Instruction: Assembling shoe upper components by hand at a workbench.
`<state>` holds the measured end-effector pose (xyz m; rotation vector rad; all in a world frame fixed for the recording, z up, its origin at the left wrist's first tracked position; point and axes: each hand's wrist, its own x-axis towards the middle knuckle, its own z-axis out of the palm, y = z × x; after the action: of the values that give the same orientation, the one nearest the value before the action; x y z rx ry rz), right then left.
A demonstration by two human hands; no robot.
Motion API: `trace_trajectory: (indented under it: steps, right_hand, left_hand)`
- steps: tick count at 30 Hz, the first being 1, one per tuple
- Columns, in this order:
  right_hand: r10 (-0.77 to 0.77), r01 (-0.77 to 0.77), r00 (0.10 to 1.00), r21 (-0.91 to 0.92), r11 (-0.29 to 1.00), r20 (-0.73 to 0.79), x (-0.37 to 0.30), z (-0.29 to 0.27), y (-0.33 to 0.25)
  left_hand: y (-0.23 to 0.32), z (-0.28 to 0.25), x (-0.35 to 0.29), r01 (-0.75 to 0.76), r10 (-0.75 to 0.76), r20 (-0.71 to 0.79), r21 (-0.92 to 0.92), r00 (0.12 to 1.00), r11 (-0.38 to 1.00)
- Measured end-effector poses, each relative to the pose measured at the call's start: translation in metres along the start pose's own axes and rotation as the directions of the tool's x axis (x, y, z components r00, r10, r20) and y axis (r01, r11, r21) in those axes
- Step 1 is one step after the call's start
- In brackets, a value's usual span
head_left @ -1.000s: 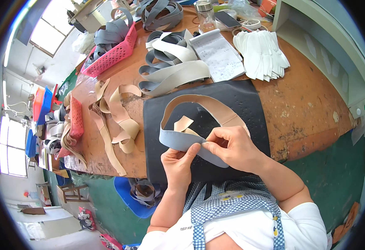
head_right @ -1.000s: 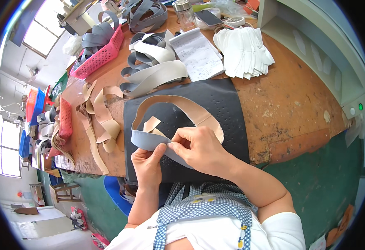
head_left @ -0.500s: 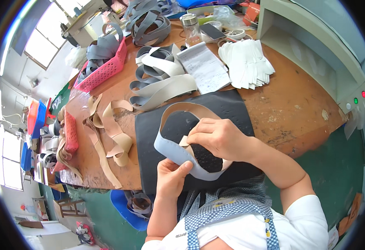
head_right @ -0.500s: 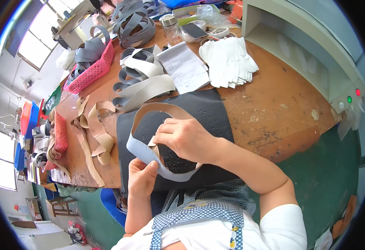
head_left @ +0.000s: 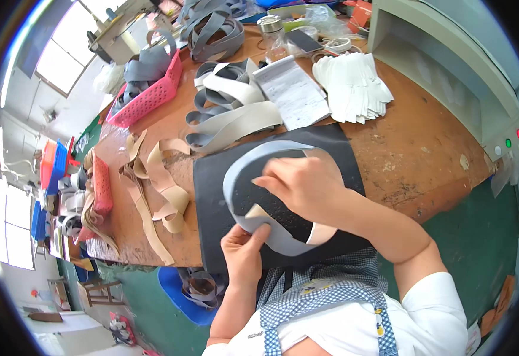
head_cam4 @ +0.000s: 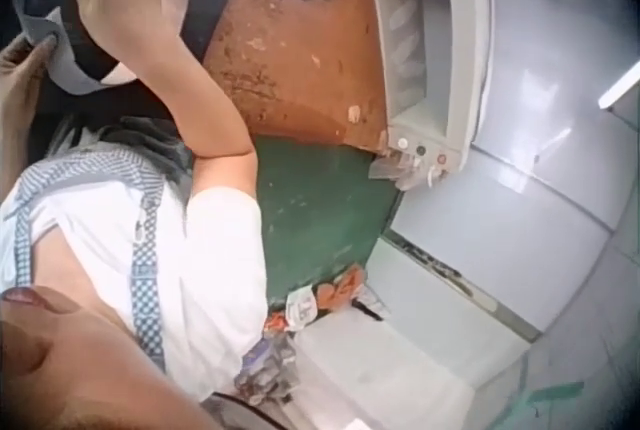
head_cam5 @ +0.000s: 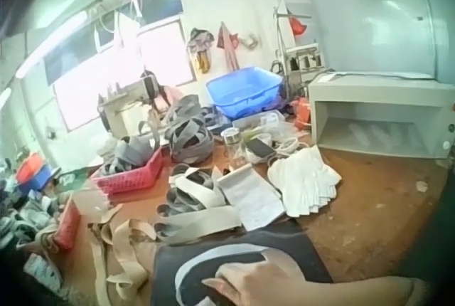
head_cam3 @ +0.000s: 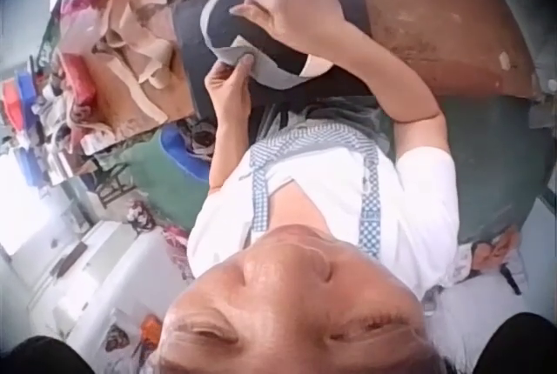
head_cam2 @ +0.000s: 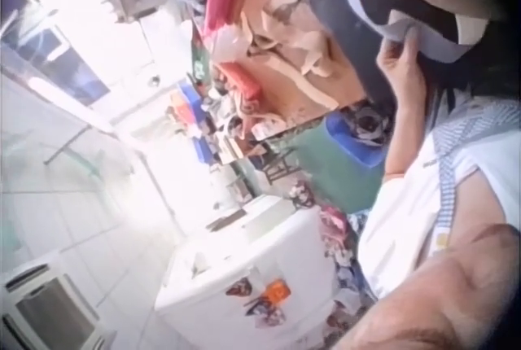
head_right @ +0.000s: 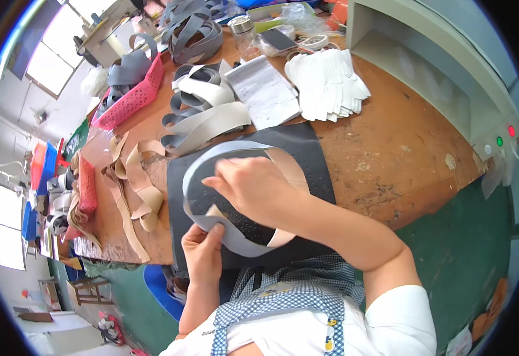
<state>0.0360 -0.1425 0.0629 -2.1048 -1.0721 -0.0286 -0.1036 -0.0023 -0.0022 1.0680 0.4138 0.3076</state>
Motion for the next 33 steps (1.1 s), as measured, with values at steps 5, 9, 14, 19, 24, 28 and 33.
trace_trajectory:
  steps: [5, 9, 14, 19, 24, 28, 33]
  right_hand:
    - [0.072, -0.117, 0.973, 0.198, 0.973, 0.219, -0.058, 0.013, -0.017]
    - [0.323, -0.369, 0.928, 0.357, 0.858, 0.184, -0.067, 0.013, -0.013]
    - [0.342, -0.390, 0.920, 0.370, 0.844, 0.189, -0.080, 0.017, -0.008]
    - [0.387, -0.422, 0.903, 0.554, 0.717, 0.187, -0.072, 0.016, -0.012]
    - [0.409, -0.460, 0.887, 0.495, 0.737, 0.215, -0.065, 0.016, -0.006]
    - [0.403, -0.425, 0.902, 0.485, 0.764, 0.154, -0.066, 0.019, -0.007]
    - [0.388, -0.396, 0.912, 0.519, 0.757, 0.131, -0.066, 0.019, -0.006]
  left_hand:
    - [-0.004, 0.006, 0.005, -0.056, 0.057, -0.019, 0.014, 0.998, 0.998]
    - [-0.006, 0.010, 0.013, 0.037, -0.036, 0.015, -0.079, 0.999, 0.996]
    - [-0.002, 0.005, 0.019, 0.075, -0.073, 0.050, -0.053, 0.996, 0.996]
    - [-0.004, 0.005, 0.016, 0.082, -0.079, 0.071, -0.032, 0.994, 0.996]
    - [0.001, 0.010, 0.014, 0.104, -0.098, 0.059, -0.093, 0.993, 0.990]
    - [0.003, 0.009, 0.016, 0.060, -0.058, 0.046, -0.040, 0.997, 0.997]
    - [0.003, 0.009, 0.019, 0.013, -0.013, 0.017, 0.035, 1.000, 0.999]
